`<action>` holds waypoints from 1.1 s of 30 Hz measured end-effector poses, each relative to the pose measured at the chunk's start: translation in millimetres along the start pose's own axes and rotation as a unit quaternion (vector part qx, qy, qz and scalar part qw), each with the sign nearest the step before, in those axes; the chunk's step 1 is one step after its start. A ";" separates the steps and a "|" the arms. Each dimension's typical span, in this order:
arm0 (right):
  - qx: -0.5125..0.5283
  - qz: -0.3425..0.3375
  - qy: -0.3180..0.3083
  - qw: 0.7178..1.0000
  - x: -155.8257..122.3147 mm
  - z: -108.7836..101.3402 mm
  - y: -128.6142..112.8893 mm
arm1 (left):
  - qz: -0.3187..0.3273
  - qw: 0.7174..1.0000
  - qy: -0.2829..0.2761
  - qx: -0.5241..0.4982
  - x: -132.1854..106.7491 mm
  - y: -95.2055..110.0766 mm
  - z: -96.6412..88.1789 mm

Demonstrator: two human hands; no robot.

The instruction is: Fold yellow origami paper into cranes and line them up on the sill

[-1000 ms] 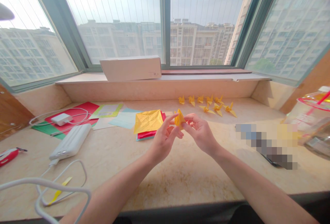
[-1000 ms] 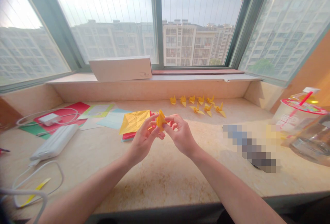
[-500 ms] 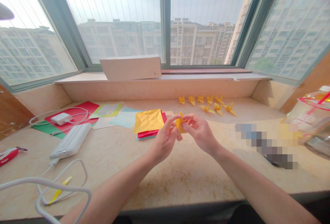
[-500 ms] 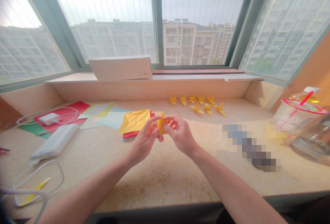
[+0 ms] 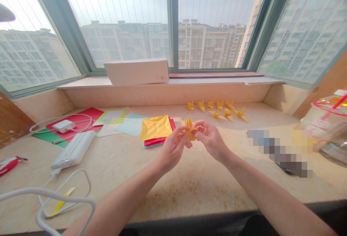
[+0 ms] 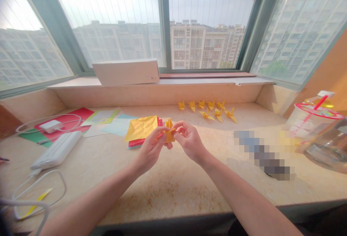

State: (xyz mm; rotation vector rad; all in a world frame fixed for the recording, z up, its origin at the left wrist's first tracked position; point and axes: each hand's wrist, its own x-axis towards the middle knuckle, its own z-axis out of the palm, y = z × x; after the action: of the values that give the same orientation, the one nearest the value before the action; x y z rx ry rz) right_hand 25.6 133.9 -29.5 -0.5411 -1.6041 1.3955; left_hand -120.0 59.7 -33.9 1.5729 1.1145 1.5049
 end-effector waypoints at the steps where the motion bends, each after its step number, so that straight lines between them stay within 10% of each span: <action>1: 0.004 0.004 -0.002 1.000 -0.1 0.2 0.3 | 0.005 1.000 0.006 -0.010 0.4 -0.2 0.5; 18: -0.073 -0.066 0.073 0.992 0.4 0.1 6.3 | 0.017 0.998 0.056 -0.008 1.2 -4.7 -0.2; 33: -0.070 -0.079 0.011 0.994 -1.5 1.9 3.4 | -0.008 0.996 0.047 -0.073 3.6 -9.7 -0.1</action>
State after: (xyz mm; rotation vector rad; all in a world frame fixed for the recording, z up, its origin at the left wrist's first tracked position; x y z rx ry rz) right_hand 24.0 132.5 -33.1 -0.4979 -1.6988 1.1627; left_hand -121.5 66.9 -41.2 1.4035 1.0409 1.6266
